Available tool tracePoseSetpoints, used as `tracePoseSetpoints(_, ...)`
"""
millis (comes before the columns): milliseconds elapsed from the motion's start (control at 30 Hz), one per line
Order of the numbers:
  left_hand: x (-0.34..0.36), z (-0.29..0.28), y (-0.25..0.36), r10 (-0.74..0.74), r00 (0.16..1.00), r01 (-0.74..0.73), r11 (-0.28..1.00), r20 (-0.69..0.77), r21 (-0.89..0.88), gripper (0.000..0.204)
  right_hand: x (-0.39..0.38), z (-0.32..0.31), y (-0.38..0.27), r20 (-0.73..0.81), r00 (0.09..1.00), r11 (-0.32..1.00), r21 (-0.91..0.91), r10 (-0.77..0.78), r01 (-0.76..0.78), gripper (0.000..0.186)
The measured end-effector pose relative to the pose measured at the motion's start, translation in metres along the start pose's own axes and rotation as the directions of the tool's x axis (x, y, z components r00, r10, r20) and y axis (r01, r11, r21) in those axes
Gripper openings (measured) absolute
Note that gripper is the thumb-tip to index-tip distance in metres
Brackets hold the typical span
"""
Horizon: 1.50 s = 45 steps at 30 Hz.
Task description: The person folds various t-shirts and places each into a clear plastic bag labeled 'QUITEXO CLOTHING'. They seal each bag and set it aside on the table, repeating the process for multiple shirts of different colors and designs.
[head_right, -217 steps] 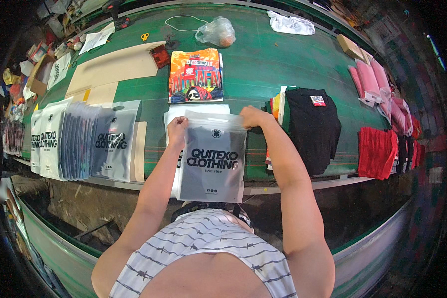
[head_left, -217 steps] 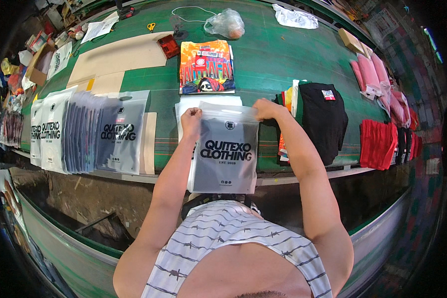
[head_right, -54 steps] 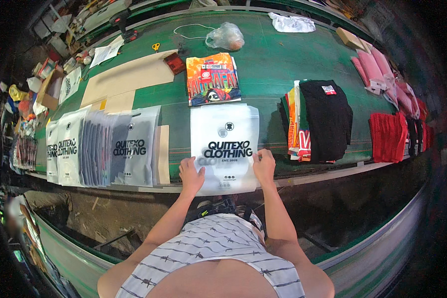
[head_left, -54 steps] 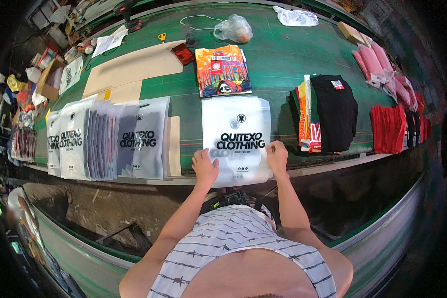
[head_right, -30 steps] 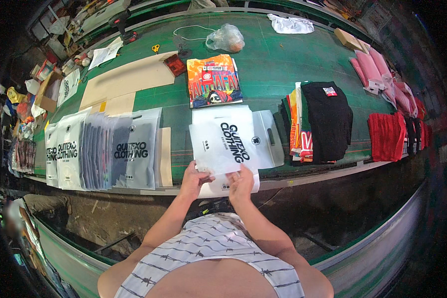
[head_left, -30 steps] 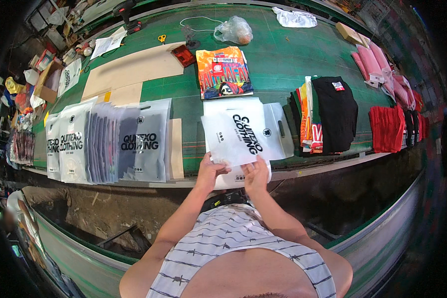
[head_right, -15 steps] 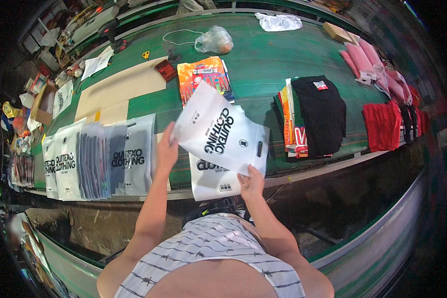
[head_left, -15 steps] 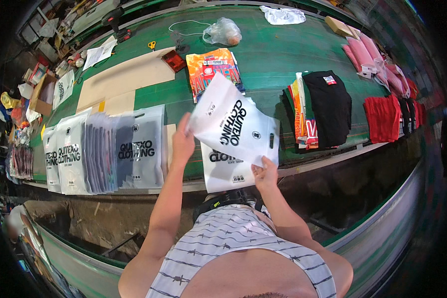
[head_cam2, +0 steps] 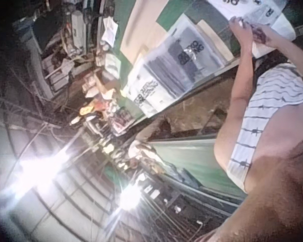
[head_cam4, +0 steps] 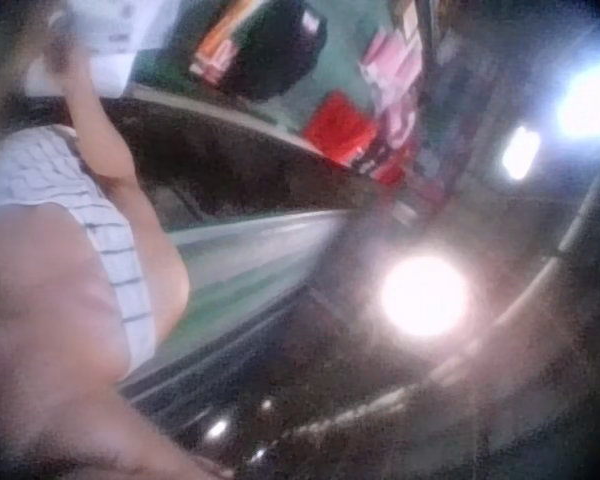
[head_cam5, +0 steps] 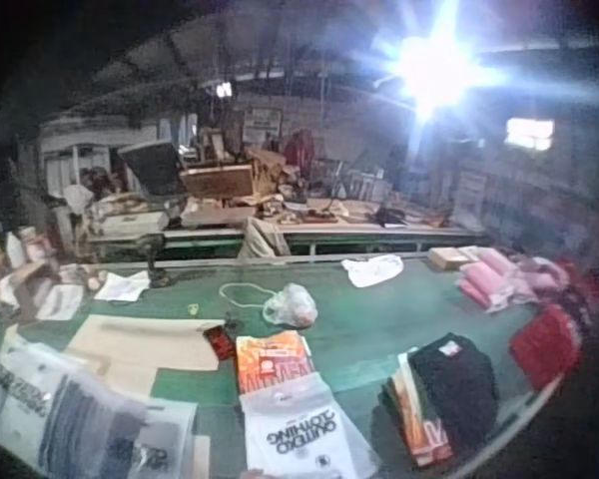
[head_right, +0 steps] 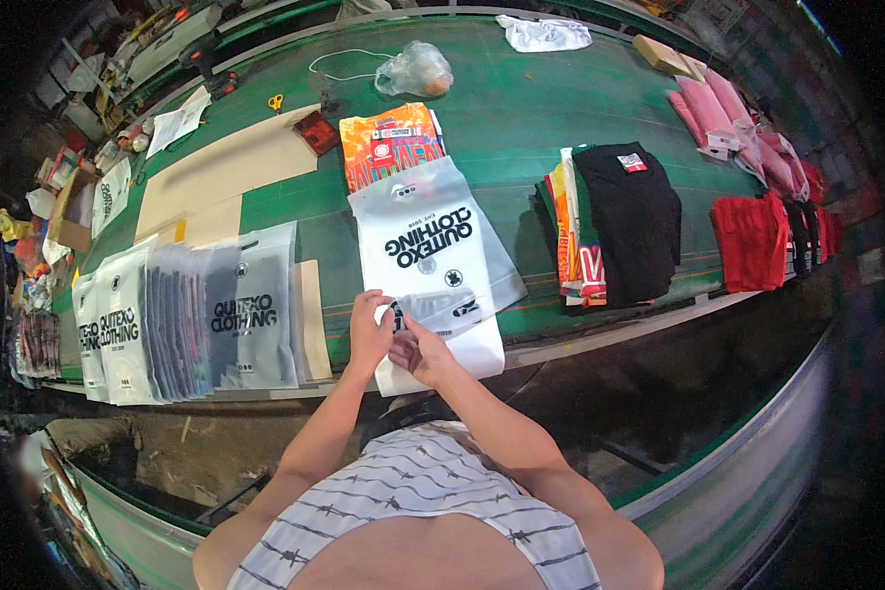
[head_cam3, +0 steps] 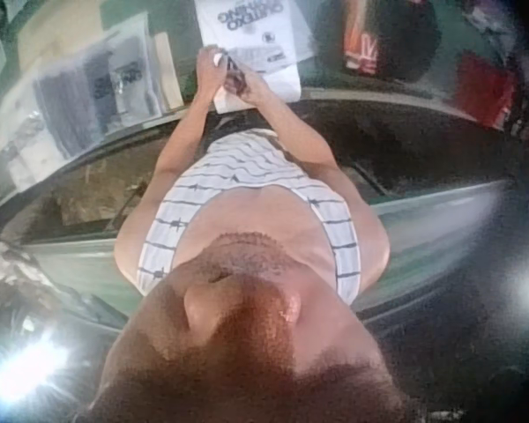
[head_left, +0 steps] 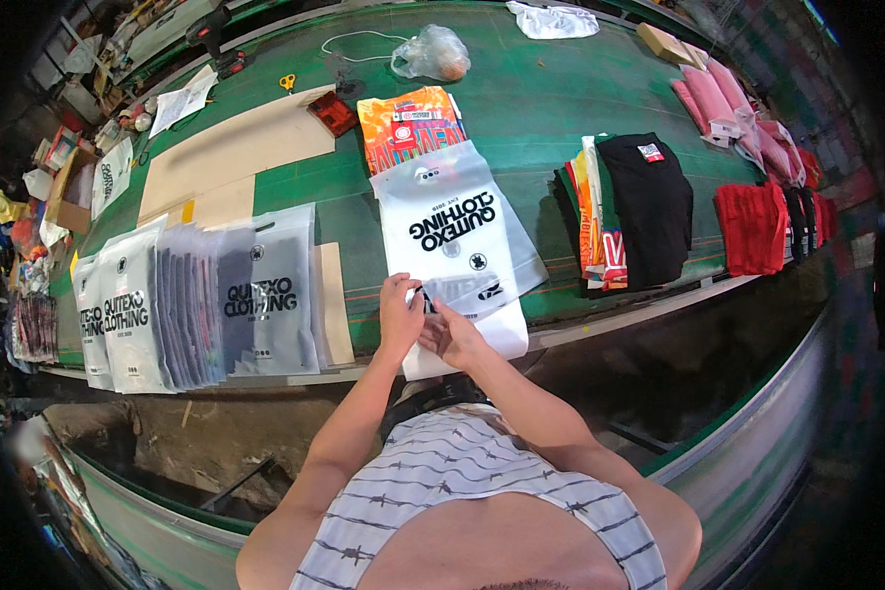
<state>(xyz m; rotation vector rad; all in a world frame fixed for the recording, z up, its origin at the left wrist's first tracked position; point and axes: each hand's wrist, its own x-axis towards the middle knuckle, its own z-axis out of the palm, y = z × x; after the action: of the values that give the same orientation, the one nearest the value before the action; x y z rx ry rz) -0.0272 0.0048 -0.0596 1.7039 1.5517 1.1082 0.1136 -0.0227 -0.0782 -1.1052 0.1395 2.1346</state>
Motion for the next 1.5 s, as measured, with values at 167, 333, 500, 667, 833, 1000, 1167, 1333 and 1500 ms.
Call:
tracePoseSetpoints(167,0.001,0.015,0.012,0.022,1.0,-0.022,1.0,0.001,-0.014,0.017,-0.057,-0.014,-0.014,0.06,0.993,0.944,-0.321,0.101,-0.077,0.032)
tracePoseSetpoints(333,0.011,0.041,0.041,-0.042,0.995,0.045,0.998,0.091,-0.035,0.013,-0.107,-0.054,-0.073,0.087,0.865,0.604,-0.682,-0.495,0.414,0.026)
tracePoseSetpoints(500,0.019,0.094,0.083,-0.033,0.997,0.042,0.991,0.074,-0.128,0.014,-0.178,-0.102,-0.163,0.223,0.341,0.001,-0.835,-0.913,0.55,0.012)
tracePoseSetpoints(667,0.022,0.161,0.146,-0.141,0.978,0.177,0.948,0.152,-0.264,0.014,-0.235,-0.149,-0.241,0.653,-0.16,-0.672,-0.716,-0.74,0.188,0.015)
tracePoseSetpoints(833,0.017,0.221,0.21,-0.159,0.961,0.244,0.87,0.225,-0.429,0.012,-0.271,-0.183,-0.291,0.773,-0.015,-0.76,-0.62,-0.635,0.197,0.033)
tracePoseSetpoints(1000,0.011,0.252,0.24,-0.226,0.949,0.314,0.757,0.221,-0.573,0.013,-0.28,-0.207,-0.32,0.857,0.028,-0.808,-0.496,-0.515,0.319,0.038)
tracePoseSetpoints(1167,0.001,0.248,0.272,-0.295,0.933,0.357,0.701,0.205,-0.618,0.012,-0.277,-0.215,-0.344,0.867,0.033,-0.749,-0.448,-0.497,0.488,0.042)
tracePoseSetpoints(1333,-0.009,0.253,0.27,-0.345,0.915,0.393,0.645,0.21,-0.656,0.012,-0.284,-0.205,-0.36,0.911,0.064,-0.796,-0.39,-0.408,0.462,0.031)
tracePoseSetpoints(1500,-0.022,0.26,0.284,-0.268,0.898,0.438,0.501,0.347,-0.746,0.015,-0.299,-0.178,-0.377,0.927,-0.042,-0.853,-0.325,-0.373,0.408,0.028)
